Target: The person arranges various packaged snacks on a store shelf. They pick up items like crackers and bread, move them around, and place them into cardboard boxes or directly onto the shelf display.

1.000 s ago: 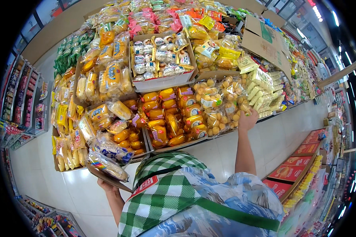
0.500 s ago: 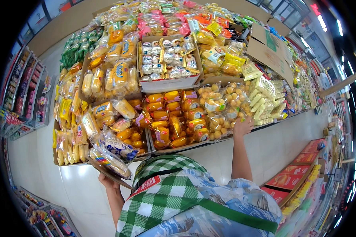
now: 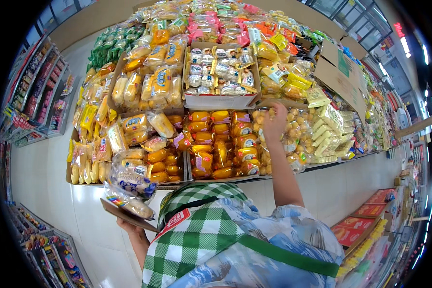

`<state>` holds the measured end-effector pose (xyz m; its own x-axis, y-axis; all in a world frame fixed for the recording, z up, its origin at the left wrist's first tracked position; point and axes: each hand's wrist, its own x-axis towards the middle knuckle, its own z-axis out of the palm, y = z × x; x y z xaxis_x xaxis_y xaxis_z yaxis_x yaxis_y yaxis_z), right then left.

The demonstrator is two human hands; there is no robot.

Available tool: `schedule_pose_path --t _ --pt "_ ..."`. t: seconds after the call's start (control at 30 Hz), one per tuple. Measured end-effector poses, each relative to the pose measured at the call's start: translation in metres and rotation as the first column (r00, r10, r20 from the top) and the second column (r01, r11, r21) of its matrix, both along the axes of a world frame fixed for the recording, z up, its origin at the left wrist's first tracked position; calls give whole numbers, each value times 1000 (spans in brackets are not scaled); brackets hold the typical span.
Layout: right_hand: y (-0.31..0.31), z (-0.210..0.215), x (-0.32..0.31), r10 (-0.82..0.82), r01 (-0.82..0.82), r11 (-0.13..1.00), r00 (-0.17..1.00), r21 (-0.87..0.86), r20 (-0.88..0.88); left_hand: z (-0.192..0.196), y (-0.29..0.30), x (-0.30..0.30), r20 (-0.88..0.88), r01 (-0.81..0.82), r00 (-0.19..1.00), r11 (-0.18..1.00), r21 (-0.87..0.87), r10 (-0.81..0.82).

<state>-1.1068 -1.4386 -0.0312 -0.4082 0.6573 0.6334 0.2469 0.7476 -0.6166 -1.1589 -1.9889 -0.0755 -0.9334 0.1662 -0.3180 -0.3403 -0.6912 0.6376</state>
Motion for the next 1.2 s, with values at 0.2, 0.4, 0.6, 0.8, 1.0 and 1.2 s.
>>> schedule_pose_path --t 0.2,0.4,0.6,0.8,1.0,1.2 --pt "-47 17 -50 285 -286 938 958 -195 -36 7 9 14 51 -213 975 977 -33 214" --pt "-90 28 -71 534 -515 821 846 -246 10 -15 12 12 23 -90 995 990 -109 94" --pt "-96 41 -80 600 -563 766 800 -311 30 27 47 4 104 -125 987 992 25 122" --pt "-132 10 -74 760 -664 615 643 -425 94 23 57 -5 194 -122 975 991 52 110" --pt "-182 9 -64 915 -819 402 344 -410 211 30 59 -5 189 -83 979 995 51 71" --pt "-194 9 -67 948 -834 306 224 -459 224 24 64 -9 268 -134 947 976 -169 176"
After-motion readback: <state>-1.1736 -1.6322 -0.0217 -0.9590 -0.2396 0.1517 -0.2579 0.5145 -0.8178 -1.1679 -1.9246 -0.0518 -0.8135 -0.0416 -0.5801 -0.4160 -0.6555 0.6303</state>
